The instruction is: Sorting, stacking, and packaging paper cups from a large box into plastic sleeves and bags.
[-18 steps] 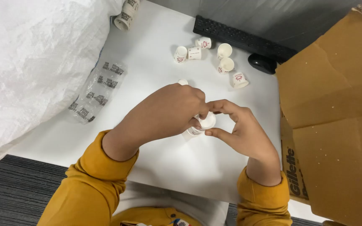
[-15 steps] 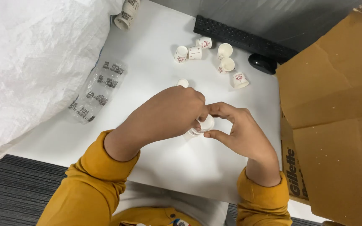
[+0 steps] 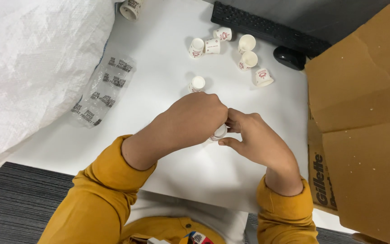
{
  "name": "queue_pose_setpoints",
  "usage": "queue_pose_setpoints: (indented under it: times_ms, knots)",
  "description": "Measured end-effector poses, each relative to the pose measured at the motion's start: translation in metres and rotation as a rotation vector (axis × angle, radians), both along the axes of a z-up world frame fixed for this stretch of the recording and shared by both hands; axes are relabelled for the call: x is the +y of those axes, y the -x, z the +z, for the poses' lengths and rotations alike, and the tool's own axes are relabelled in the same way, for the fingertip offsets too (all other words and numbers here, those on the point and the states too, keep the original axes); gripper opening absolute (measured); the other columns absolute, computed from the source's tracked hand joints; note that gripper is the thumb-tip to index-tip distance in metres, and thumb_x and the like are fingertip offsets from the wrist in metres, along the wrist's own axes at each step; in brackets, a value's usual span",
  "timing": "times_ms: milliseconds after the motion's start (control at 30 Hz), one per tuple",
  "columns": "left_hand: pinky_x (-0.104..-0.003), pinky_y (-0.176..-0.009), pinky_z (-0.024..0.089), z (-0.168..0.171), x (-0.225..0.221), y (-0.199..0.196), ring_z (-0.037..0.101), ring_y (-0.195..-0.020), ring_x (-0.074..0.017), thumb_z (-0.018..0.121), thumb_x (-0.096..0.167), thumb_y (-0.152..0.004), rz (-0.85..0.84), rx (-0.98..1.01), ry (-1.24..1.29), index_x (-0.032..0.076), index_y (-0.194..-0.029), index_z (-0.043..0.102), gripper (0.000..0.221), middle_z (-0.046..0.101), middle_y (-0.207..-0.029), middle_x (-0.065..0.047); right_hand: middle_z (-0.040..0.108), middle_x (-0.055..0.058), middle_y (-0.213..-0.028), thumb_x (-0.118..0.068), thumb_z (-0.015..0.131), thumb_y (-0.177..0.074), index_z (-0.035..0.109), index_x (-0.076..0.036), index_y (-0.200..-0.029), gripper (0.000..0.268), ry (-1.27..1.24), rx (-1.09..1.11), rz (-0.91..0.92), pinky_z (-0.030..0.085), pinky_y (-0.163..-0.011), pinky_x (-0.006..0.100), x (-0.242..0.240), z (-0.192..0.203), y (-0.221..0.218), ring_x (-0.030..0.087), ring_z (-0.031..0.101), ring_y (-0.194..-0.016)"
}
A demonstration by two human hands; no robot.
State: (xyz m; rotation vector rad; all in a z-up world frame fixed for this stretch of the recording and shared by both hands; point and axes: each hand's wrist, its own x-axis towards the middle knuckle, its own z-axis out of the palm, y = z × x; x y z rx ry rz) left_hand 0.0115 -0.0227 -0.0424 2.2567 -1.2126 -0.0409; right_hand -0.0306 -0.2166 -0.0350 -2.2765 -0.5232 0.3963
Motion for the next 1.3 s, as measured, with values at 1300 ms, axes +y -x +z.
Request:
queue_pose_setpoints:
  times_ms: [1300]
  knots:
    - [-0.045,-0.078,0.054,-0.016,0.011,-0.054,0.07,-0.101,-0.0389,0.083,0.01,-0.077,0.105,-0.005,0.254,0.002,-0.125,0.056,0.056,0.074,-0.107,-0.02,0.072,0.02,-0.128,-0.01,0.063,-0.099,0.06,0.003,-0.135,0.039,-0.121,-0.385,-0.233,0.057,-0.096,0.039,-0.004,0.011,0.0,0.031,0.07,-0.119]
